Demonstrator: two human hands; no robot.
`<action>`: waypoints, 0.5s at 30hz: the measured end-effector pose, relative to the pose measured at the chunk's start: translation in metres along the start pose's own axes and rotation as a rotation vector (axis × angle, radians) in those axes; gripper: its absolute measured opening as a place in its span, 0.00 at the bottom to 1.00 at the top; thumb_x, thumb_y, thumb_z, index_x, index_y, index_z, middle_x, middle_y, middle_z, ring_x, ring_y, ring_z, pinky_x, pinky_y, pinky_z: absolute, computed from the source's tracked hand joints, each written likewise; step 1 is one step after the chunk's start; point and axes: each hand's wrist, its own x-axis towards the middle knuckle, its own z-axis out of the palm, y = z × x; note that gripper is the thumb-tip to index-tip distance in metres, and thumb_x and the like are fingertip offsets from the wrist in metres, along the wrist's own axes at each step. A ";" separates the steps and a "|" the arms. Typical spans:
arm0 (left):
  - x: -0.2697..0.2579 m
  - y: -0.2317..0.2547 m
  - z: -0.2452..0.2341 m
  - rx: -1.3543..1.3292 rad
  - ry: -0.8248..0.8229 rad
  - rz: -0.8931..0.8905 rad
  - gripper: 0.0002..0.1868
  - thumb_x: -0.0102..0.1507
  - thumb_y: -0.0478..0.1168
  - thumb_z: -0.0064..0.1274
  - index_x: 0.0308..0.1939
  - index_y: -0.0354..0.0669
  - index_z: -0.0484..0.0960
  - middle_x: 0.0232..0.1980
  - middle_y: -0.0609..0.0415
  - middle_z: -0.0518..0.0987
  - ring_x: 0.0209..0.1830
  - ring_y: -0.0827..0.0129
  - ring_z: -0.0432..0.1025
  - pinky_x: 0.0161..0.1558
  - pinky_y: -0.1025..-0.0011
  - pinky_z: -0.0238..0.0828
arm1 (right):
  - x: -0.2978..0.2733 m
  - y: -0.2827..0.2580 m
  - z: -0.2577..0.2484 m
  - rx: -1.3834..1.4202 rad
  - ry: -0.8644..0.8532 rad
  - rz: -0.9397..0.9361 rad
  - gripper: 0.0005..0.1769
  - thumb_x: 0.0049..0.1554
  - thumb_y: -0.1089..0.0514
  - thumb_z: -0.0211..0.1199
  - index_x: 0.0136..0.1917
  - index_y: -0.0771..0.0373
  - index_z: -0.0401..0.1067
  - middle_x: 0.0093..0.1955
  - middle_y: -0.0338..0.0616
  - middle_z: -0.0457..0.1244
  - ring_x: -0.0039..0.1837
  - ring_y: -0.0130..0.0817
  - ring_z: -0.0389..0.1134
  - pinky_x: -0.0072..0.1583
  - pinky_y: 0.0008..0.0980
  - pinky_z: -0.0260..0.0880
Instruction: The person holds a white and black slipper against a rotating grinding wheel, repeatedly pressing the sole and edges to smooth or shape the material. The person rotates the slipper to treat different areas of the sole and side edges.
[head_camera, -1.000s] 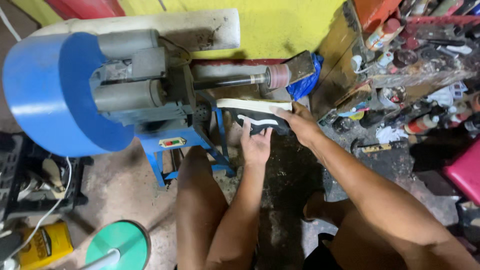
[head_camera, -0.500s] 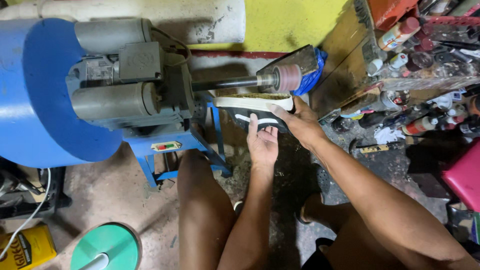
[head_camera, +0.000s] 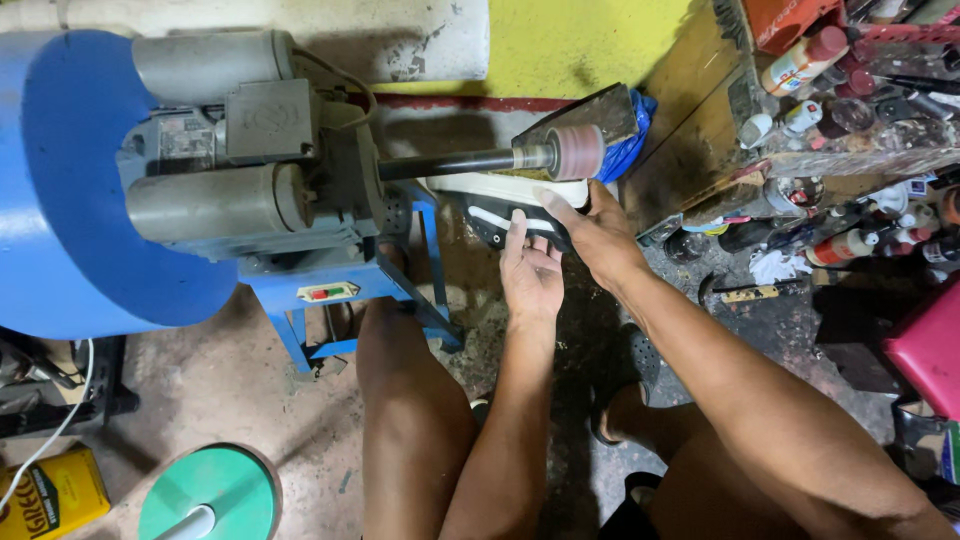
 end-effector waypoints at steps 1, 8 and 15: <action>-0.001 0.001 0.003 0.005 0.005 0.003 0.27 0.63 0.45 0.63 0.63 0.42 0.73 0.60 0.56 0.75 0.61 0.67 0.70 0.59 0.65 0.68 | -0.001 -0.001 0.000 0.006 -0.004 -0.003 0.26 0.58 0.50 0.69 0.63 0.65 0.69 0.59 0.44 0.68 0.58 0.28 0.68 0.60 0.28 0.70; -0.004 0.003 0.014 0.011 0.012 -0.011 0.28 0.65 0.44 0.59 0.67 0.46 0.70 0.63 0.56 0.74 0.63 0.67 0.70 0.61 0.65 0.69 | 0.002 -0.009 0.001 -0.003 0.005 0.040 0.29 0.56 0.50 0.70 0.66 0.63 0.68 0.60 0.44 0.68 0.58 0.27 0.70 0.60 0.28 0.71; 0.000 -0.001 0.008 0.007 -0.010 -0.018 0.26 0.67 0.43 0.59 0.67 0.44 0.71 0.62 0.57 0.76 0.62 0.67 0.70 0.61 0.65 0.69 | 0.003 -0.007 -0.002 0.046 -0.001 -0.001 0.26 0.57 0.51 0.70 0.64 0.64 0.69 0.59 0.44 0.69 0.58 0.27 0.70 0.60 0.27 0.71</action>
